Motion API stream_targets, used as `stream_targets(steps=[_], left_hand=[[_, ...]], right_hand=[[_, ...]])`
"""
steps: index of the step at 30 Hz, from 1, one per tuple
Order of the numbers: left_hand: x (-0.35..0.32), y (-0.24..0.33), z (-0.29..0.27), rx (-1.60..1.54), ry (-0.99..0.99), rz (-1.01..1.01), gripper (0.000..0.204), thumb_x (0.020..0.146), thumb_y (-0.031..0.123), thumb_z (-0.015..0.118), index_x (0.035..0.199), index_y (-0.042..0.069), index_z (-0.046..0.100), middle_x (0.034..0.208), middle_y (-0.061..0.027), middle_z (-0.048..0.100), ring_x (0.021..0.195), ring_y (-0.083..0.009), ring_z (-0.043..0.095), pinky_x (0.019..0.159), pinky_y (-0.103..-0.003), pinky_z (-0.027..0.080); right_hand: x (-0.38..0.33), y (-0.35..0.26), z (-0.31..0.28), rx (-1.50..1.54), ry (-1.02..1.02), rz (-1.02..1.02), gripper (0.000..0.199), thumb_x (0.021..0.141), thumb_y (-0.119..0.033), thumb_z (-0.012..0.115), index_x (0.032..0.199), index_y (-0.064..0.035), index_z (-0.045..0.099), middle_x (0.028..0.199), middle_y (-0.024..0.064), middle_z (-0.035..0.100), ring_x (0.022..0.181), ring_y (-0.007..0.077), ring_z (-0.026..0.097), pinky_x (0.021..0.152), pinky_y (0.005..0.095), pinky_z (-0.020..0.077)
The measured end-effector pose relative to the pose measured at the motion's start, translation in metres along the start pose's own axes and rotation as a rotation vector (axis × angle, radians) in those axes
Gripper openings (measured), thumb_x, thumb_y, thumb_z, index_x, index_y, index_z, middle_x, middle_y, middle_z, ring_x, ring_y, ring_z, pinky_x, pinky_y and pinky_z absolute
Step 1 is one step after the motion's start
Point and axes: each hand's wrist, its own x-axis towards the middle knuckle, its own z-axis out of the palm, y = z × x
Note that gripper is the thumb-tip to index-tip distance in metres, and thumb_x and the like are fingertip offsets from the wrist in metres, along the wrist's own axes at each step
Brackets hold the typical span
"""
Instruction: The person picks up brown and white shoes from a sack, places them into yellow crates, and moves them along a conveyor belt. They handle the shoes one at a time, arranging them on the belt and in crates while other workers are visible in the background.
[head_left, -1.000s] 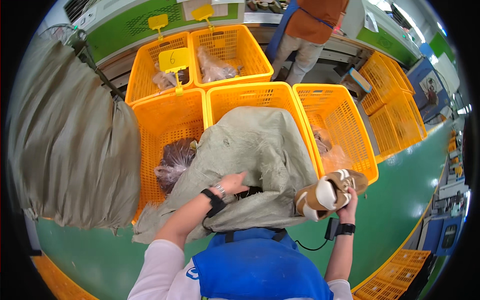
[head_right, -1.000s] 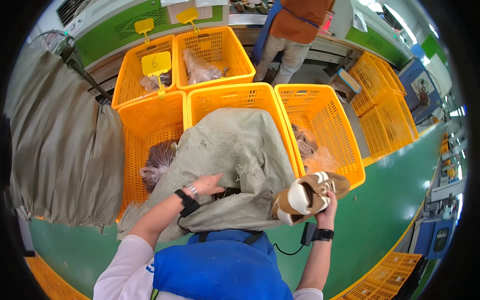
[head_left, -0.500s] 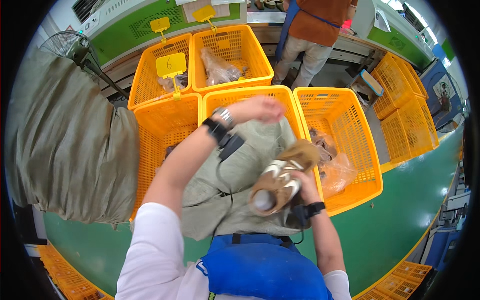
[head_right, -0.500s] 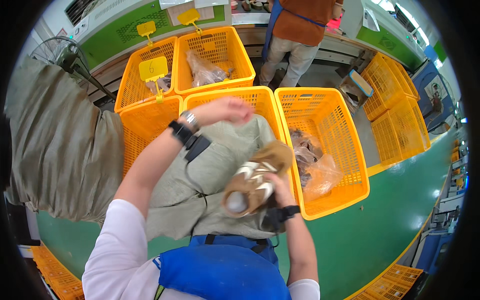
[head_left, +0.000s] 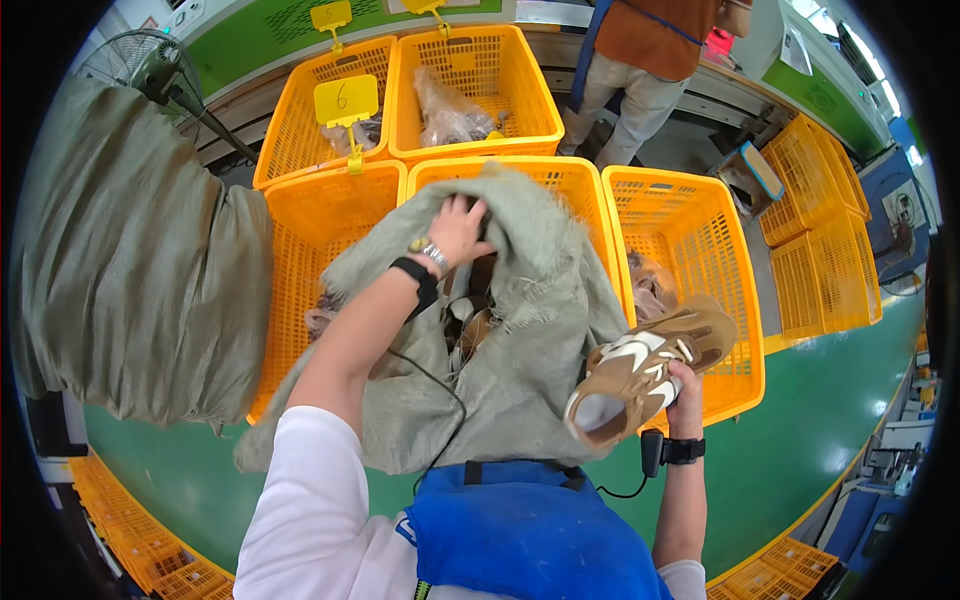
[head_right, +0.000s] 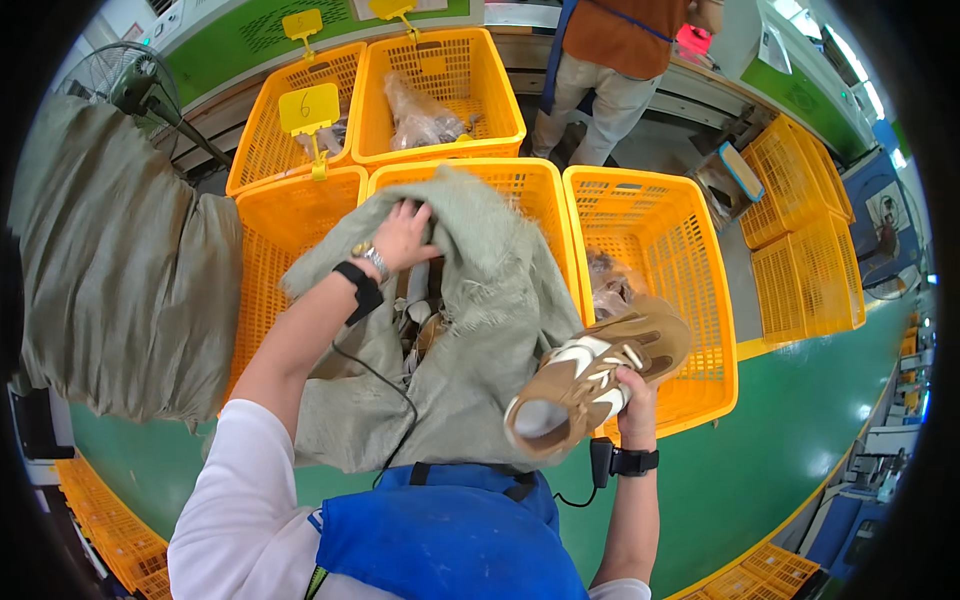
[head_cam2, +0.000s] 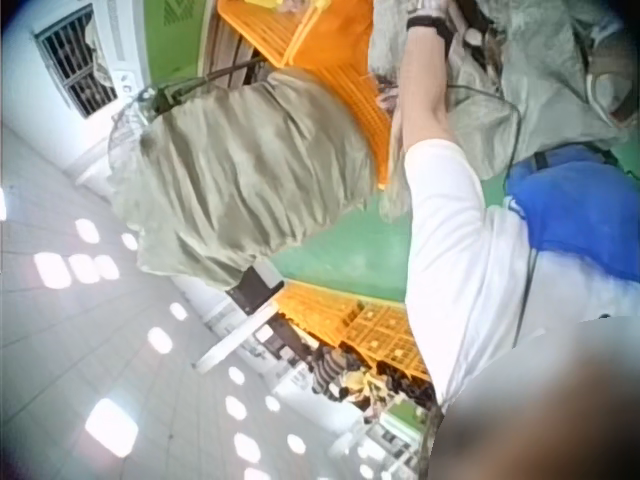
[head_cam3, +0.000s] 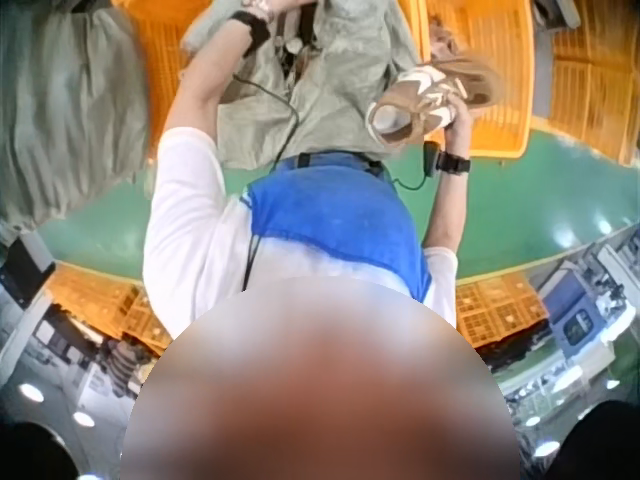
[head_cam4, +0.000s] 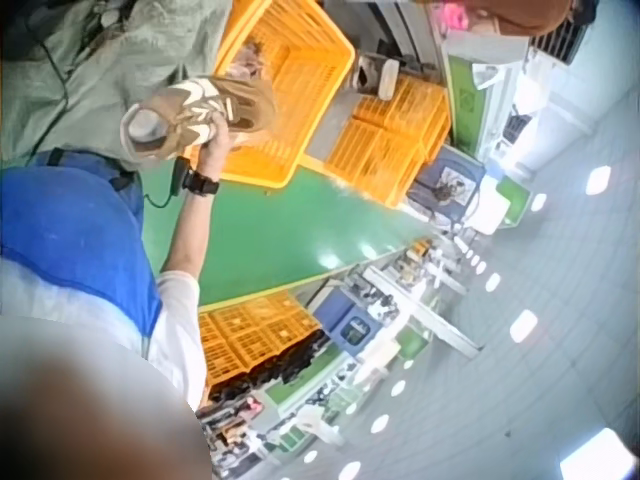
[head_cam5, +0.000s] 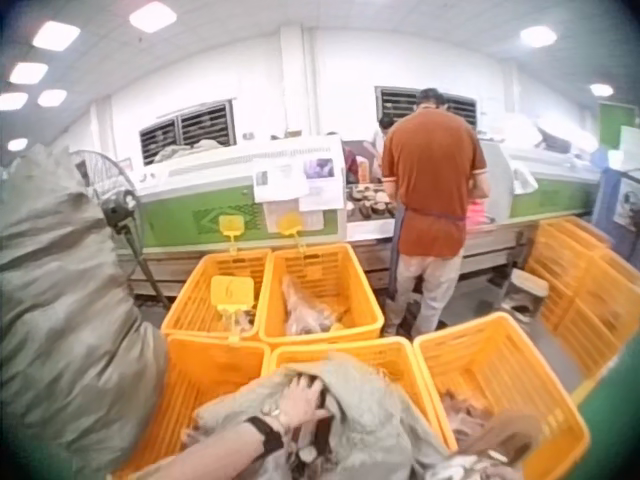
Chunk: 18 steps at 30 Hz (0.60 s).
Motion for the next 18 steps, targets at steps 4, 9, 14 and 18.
stream_targets(steps=[4, 9, 14, 18], left_hand=[[0.039, 0.043, -0.025, -0.923, 0.032, 0.302, 0.098, 0.075, 0.038, 0.067, 0.144, 0.002, 0.007, 0.137, -0.0299, 0.032, 0.121, -0.0433, 0.041, 0.104, -0.035, 0.032], [0.045, 0.04, -0.034, -0.69, -0.11, 0.324, 0.098, 0.075, 0.049, 0.063, 0.145, 0.005, 0.01, 0.14, -0.0263, 0.031, 0.13, -0.0406, 0.03, 0.107, -0.04, 0.028], [-0.03, -0.08, -0.019, 0.547, -0.183, 0.1, 0.056, 0.085, 0.026, 0.052, 0.138, 0.03, 0.036, 0.144, -0.0106, 0.033, 0.137, -0.0343, 0.021, 0.106, -0.056, 0.018], [-0.081, -0.151, -0.042, 0.696, 0.184, -0.243, 0.041, 0.081, 0.012, 0.049, 0.12, 0.021, 0.055, 0.131, -0.0112, 0.048, 0.128, -0.0321, 0.037, 0.1, -0.052, 0.03]], right_hand=[[-0.009, -0.021, 0.045, 0.074, -0.391, 0.256, 0.047, 0.074, -0.012, 0.06, 0.118, 0.0018, 0.05, 0.105, 0.0114, 0.061, 0.094, 0.0225, 0.06, 0.086, 0.0323, 0.0477], [0.032, 0.042, 0.133, 0.175, -0.368, 0.403, 0.036, 0.078, -0.019, 0.063, 0.109, -0.0004, 0.059, 0.104, 0.0083, 0.062, 0.092, 0.0191, 0.059, 0.086, 0.0314, 0.0452], [0.073, 0.04, 0.071, 0.061, 0.03, 0.159, 0.026, 0.082, -0.02, 0.061, 0.102, -0.0022, 0.061, 0.101, 0.0072, 0.062, 0.092, 0.0178, 0.058, 0.084, 0.0304, 0.0455], [0.085, -0.013, 0.002, 0.003, 0.206, -0.166, 0.039, 0.082, -0.014, 0.061, 0.117, -0.0005, 0.053, 0.113, 0.0083, 0.057, 0.102, 0.0189, 0.056, 0.091, 0.0321, 0.0433]])
